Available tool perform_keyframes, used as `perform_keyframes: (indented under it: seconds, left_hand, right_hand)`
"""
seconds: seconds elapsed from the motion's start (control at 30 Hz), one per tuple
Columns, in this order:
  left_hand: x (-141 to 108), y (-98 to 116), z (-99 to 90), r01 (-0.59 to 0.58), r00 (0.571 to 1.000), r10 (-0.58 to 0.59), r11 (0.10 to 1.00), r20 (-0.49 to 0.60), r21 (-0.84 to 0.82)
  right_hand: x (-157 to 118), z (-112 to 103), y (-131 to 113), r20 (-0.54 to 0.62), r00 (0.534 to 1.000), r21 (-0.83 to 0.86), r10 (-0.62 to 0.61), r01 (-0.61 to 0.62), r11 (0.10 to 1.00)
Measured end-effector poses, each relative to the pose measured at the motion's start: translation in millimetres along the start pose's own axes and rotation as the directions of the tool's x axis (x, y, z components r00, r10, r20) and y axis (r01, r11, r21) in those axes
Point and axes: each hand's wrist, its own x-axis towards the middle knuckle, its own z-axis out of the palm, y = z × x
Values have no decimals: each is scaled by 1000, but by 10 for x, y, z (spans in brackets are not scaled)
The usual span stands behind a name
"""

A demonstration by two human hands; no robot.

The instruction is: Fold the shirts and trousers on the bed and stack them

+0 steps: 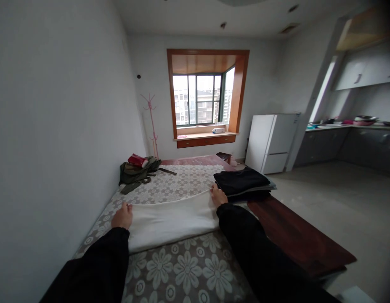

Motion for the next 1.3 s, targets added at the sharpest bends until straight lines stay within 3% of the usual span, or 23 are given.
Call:
perform_keyframes:
  seconds: [0.13,0.33,0.47,0.57,0.63,0.73,0.8,0.87,0.97,1.07,1.3]
  left_hand:
    - [143,-63,172,-51,997,47,995,56,80]
    - [212,-178,356,-66,995,55,989,87,129]
    - [263,-267,363,-57,994,48,994,97,96]
    - [252,-273,282,-161,986,157,983,59,84]
    - [167,-182,237,-314,949,309,943,64,106]
    - [-96,118,288,-565,813,539,821,220,79]
    - [-313,355,423,-655,733,626,755,267,26]
    - [-507,536,607,-706,694,692,708,202,-2]
    - [-687,623,857,-755,652,750,656,109,1]
    - [-742,562,980,-777,625,769,629,133,14]
    - [-772,538,968,-728,675,714,686,186,11]
  right_hand:
    - [132,243,109,52,998,-55,22,-19,998]
    - [261,425,249,82,997,-103,5,3,995]
    - [293,457,320,63,998,-97,16,-10,995]
    - [279,412,326,-27,996,-100,-89,85,991]
    - [221,389,264,-80,961,-108,-265,256,961]
    - [27,439,62,-52,865,-49,-499,497,866]
    - [-146,531,-96,-1,817,6,-577,577,817]
    - [-305,639,-220,68,788,31,-612,612,791]
    - [-435,758,-300,194,769,44,-610,614,788]
    - [-442,790,-301,294,762,46,-576,591,805]
    - [-393,755,-299,331,750,64,-573,588,807]
